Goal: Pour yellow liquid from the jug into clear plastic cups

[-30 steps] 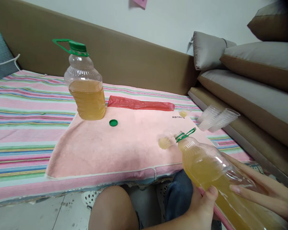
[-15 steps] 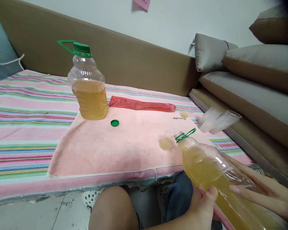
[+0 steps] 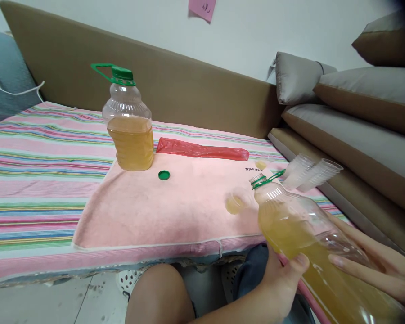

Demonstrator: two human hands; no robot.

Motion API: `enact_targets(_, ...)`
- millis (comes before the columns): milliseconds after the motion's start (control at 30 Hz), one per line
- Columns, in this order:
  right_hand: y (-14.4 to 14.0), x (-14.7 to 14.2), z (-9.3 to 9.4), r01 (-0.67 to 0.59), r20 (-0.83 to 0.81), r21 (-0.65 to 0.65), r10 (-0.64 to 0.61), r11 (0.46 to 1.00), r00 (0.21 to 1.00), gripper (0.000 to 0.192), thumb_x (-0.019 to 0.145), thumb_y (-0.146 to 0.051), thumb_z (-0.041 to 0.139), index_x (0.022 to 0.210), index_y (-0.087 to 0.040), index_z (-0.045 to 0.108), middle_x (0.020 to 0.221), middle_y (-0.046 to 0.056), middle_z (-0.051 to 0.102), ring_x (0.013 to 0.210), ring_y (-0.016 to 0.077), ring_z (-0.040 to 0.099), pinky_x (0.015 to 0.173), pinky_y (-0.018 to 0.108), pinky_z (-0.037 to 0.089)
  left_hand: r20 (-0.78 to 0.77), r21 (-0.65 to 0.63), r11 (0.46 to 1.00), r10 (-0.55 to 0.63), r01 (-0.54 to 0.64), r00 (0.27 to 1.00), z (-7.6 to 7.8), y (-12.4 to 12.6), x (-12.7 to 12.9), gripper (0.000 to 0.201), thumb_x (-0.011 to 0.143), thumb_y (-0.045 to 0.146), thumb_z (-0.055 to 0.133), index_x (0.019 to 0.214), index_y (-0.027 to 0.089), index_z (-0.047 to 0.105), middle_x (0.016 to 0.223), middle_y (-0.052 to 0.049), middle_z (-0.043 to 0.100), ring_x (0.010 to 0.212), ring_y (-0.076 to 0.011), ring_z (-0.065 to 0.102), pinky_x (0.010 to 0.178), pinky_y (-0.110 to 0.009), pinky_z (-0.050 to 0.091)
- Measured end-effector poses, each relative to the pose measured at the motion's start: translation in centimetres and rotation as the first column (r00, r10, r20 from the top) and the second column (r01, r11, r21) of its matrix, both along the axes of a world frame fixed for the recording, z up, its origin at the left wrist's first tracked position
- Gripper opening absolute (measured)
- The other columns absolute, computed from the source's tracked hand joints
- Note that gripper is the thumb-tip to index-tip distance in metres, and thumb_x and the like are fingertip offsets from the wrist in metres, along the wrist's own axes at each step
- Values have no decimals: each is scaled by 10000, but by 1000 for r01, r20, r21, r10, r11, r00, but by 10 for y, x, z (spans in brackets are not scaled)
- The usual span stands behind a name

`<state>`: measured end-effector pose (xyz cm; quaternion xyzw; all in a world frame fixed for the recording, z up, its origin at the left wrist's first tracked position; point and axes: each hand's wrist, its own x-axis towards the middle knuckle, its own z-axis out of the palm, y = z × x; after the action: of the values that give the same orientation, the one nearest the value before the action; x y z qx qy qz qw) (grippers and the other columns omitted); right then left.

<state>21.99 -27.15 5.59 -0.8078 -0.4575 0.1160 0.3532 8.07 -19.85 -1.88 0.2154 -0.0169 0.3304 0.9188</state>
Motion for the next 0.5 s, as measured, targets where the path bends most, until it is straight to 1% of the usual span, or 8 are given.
enact_targets(67, -1, 1, 3, -21, -111, -66, 13, 998, 994, 652, 722, -540, 709, 1327, -603, 473, 1498, -28, 473, 1400, 236, 379, 1080, 369, 397, -10, 3, 1000, 3, -3, 1000, 6, 7, -2, 770, 663, 576, 770, 1299, 209, 538, 1313, -171, 606, 1292, -374, 512, 1110, -548, 336)
enact_targets(100, -1, 1, 3, -13, -139, -61, 4, 998, 990, 687, 718, -537, 713, 1344, -612, 442, 1524, -48, 432, 1430, 228, 317, 1103, 373, 365, -20, 14, 1000, 4, -4, 1000, 8, 11, -3, 779, 654, 561, 784, 1303, 210, 533, 1335, -169, 591, 1284, -376, 519, 1110, -548, 339)
enact_targets(167, 0, -2, 3, 21, -141, -4, -21, 1000, 990, 744, 701, -538, 726, 1372, -600, 411, 1542, -47, 404, 1449, 243, 271, 1122, 395, 334, -48, 59, 998, 4, -1, 999, 11, 21, -7, 795, 640, 537, 806, 1308, 206, 528, 1349, -167, 582, 1287, -378, 514, 1112, -548, 341)
enact_targets(267, 5, -13, 0, 25, -133, 73, -15, 997, 991, 800, 702, -529, 732, 1422, -541, 386, 1565, -19, 369, 1448, 282, 275, 1149, 425, 287, -122, 163, 986, -1, 21, 992, 16, 40, -18, 797, 617, 521, 829, 1282, 183, 550, 1334, -177, 593, 1271, -385, 524, 1094, -551, 366)
enact_targets(367, 14, -33, -1, -18, -88, 171, 33, 985, 996, 835, 717, -537, 724, 1463, -493, 353, 1592, -30, 320, 1457, 306, 270, 1179, 465, 225, -200, 294, 953, -7, 67, 980, 23, 62, -35, 771, 610, 515, 837, 1239, 151, 580, 1308, -190, 612, 1208, -386, 575, 1052, -547, 413)
enact_targets(433, 23, -51, 0, -46, -63, 244, 63, 969, 996, 861, 725, -543, 719, 1486, -461, 324, 1597, -25, 321, 1454, 327, 293, 1178, 533, 228, -221, 373, 925, 4, 80, 975, 28, 75, -49, 771, 613, 510, 837, 1235, 137, 579, 1234, -188, 658, 1147, -377, 617, 1011, -537, 451)
enact_targets(500, 34, -69, 0, -67, -71, 329, 95, 942, 993, 889, 738, -539, 718, 1510, -405, 298, 1594, 14, 338, 1440, 340, 335, 1154, 570, 296, -237, 431, 900, 38, 70, 971, 32, 86, -64, 752, 631, 499, 829, 1242, 143, 575, 1172, -171, 691, 1112, -361, 640, 986, -515, 474)
